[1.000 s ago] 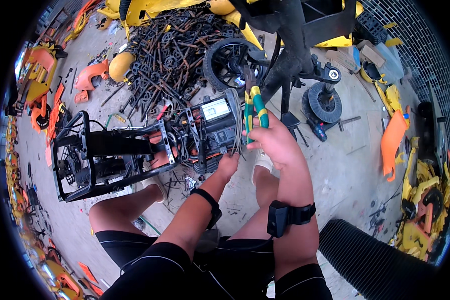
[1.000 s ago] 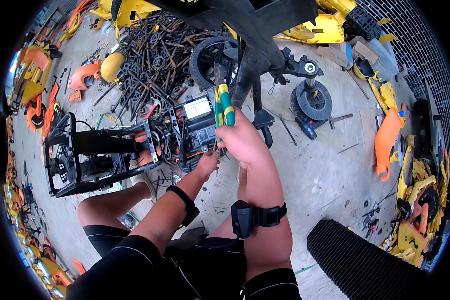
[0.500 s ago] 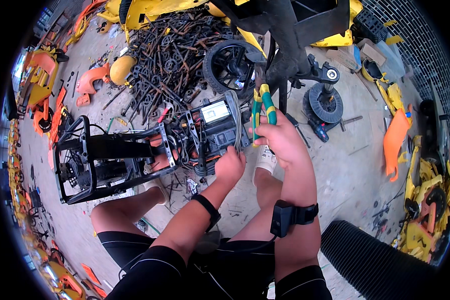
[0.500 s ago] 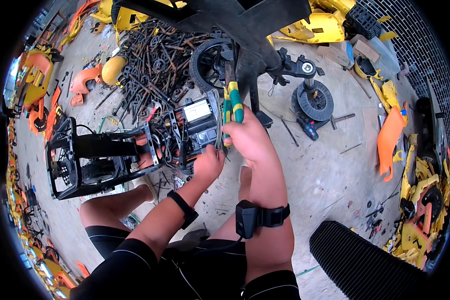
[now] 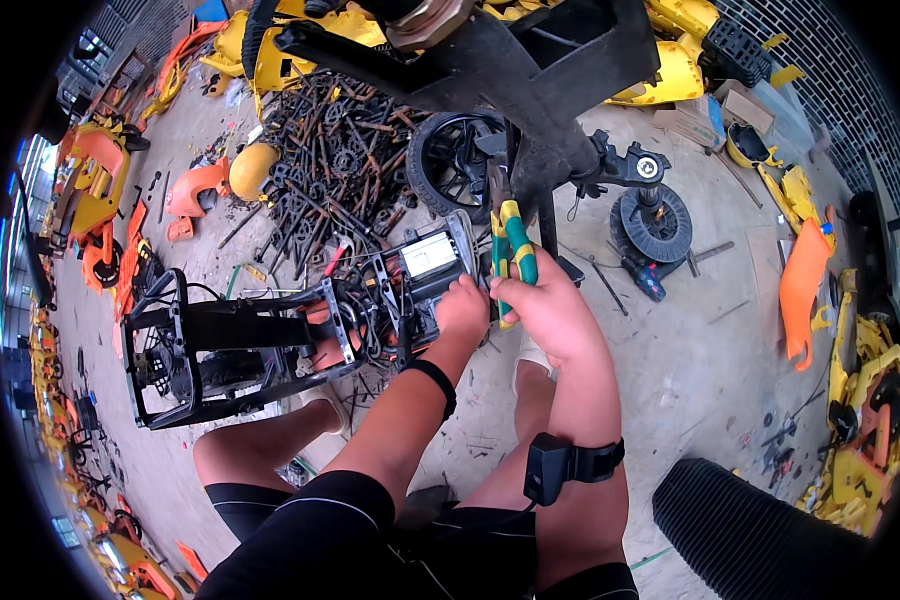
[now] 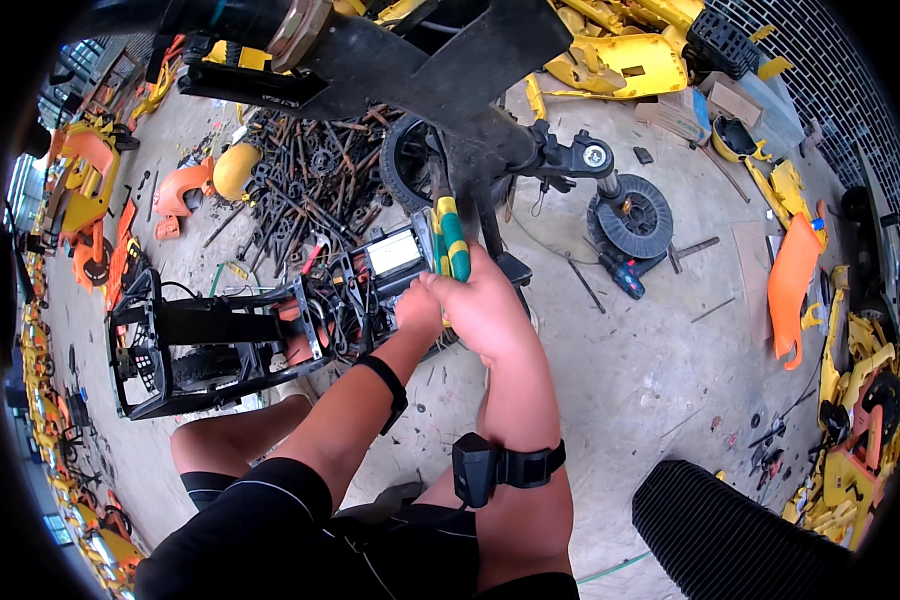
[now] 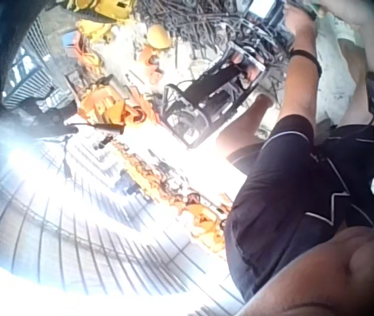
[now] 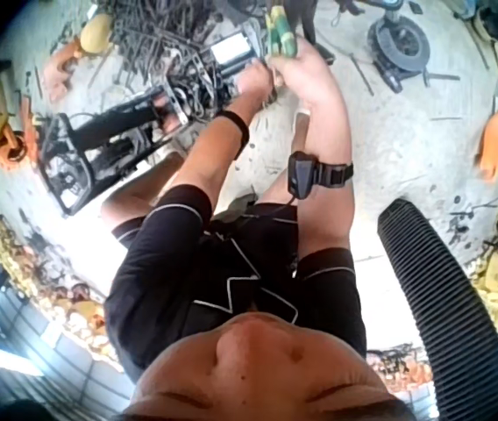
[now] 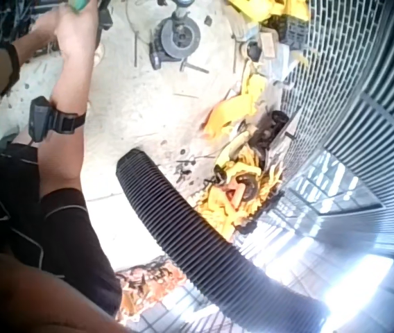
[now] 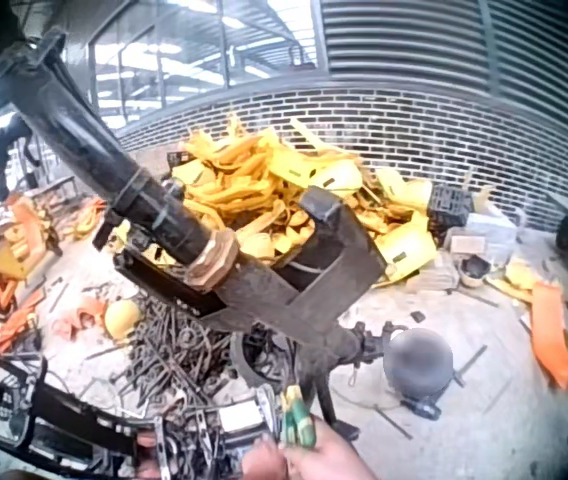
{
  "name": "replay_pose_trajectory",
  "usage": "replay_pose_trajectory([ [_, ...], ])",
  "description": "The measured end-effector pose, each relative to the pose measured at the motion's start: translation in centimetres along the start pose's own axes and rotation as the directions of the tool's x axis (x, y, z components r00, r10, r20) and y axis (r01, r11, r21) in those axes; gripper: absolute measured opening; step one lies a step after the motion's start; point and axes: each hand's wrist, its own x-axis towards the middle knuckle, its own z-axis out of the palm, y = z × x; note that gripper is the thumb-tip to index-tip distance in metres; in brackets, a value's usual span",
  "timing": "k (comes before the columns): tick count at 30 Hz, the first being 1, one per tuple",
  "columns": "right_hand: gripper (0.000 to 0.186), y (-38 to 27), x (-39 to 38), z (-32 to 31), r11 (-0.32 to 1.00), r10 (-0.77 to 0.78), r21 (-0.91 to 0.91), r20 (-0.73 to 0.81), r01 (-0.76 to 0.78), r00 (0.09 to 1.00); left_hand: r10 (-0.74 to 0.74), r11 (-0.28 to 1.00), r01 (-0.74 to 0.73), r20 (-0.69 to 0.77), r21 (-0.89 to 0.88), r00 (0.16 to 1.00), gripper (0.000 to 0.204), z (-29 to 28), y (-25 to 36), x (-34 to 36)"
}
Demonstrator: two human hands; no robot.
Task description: The person uses pliers to strip and cut wires on the electrical system of a small vehicle frame.
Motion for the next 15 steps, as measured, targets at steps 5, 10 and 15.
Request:
replay_pose_trajectory([
  [5,0.037,0.4,0.3,-0.2,1.000,-0.012,-0.005,-0.006,0.012,1.000,0.070,0.996,-0.069,-0.020,0.049,0.997,0.029,-0.2,0.2,-0.8],
  [10,0.033,1.8,1.7,0.1,0.997,-0.012,-0.071,-0.029,0.010,1.000,0.066,0.995,-0.063,0.041,-0.072,0.997,0.034,-1.6,-0.2,-0.5],
  [15,0.035,1.6,1.7,0.7,0.995,-0.014,-0.098,-0.008,0.013,1.000,0.071,0.997,-0.070,0.119,-0.016,0.990,0.038,-2.4,0.5,-0.4],
])
